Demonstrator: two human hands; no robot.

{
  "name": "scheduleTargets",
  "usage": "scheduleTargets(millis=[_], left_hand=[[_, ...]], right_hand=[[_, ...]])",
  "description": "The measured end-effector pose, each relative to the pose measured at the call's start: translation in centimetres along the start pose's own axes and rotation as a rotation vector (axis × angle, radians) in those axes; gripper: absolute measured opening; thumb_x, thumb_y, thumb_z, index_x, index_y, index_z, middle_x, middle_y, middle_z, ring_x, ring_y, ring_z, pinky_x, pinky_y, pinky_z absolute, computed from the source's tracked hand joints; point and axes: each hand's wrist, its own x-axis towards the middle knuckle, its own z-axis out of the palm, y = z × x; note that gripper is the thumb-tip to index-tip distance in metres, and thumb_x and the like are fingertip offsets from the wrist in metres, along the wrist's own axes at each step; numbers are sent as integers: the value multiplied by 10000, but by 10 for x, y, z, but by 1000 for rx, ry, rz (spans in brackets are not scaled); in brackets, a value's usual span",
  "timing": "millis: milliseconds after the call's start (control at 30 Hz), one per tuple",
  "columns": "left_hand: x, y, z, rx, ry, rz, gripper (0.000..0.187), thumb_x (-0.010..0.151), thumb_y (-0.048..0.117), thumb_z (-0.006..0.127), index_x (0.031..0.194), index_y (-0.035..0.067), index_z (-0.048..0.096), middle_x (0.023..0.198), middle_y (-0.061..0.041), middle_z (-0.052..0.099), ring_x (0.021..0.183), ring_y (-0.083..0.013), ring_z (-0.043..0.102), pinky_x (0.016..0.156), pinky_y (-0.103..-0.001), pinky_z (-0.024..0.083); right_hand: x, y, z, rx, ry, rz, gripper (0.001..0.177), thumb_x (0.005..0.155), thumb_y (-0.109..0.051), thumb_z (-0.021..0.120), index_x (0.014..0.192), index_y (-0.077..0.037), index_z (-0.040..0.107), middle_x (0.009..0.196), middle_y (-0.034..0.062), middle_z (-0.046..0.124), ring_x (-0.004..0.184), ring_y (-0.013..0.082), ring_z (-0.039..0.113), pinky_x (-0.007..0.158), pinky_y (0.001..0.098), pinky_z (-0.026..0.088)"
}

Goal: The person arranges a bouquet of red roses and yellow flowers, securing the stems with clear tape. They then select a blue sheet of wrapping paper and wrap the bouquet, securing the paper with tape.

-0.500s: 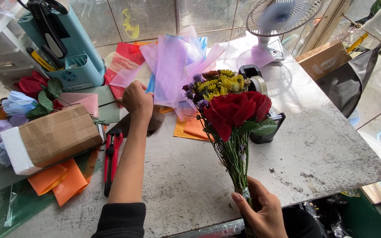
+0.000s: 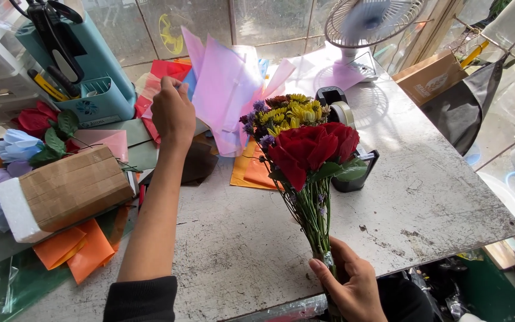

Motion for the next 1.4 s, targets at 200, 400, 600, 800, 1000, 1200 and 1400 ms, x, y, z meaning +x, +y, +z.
scheduleTargets(millis=[200,400,600,800,1000,1200,1400], left_hand=[[44,12,-43,-275,222,210,98,1045,187,638,1036,89,640,814,-138,754,662,-345,687,544,-478,488],[77,14,-81,-397,322,416,115,1021,148,760,1009,42,719,844,-114,768,685,-202,715,503,-342,559],[94,-2,-102,-383,494,576,141,1087,83,646,1167,-33,633,1058,-221,779,974,-363,790,712,-393,648],[123,-48,-118,-464,476,636,181,1168,74,549,1279,-56,487,1224,-300,616,1141,-396,669,925,-441,589],[109,-60,-154,-1048,51,435,278,1103,306,461,1340,165,494,1406,-327,537,1273,-561,581,1005,-711,524],[23,-5,-200,-1403,-140,-11,563,915,523,566,1357,190,670,1257,-64,704,1213,-254,662,1087,-413,553],[-144,-46,-228,-1104,37,-64,494,1005,459,595,1363,128,678,1215,-92,685,1134,-259,636,1004,-406,530]], right_hand=[[0,-3,-1,23,-21,-10,490,833,-250,784,1269,-35,719,1009,-1,831,837,61,666,733,209,526],[0,-5,-1,-45,1,12,460,835,-262,788,1251,-69,746,887,-50,778,634,57,483,565,212,409],[-1,-6,-1,-118,-2,-1,450,837,-324,778,1223,-94,753,761,-62,708,552,66,365,494,241,321],[-1,-4,-2,-125,-1,-31,428,850,-309,779,1230,-113,759,656,-60,542,544,72,327,493,252,271],[-2,-7,-2,-123,-3,-35,397,851,-303,776,1201,-116,756,714,-81,645,555,62,362,505,238,321],[-1,-11,-2,-18,-27,-77,397,860,-250,770,1210,-67,731,851,-26,769,750,54,616,683,211,487],[-2,-10,-4,-98,-8,-45,431,839,-308,781,1209,-93,737,769,-46,754,588,45,519,539,220,426]])
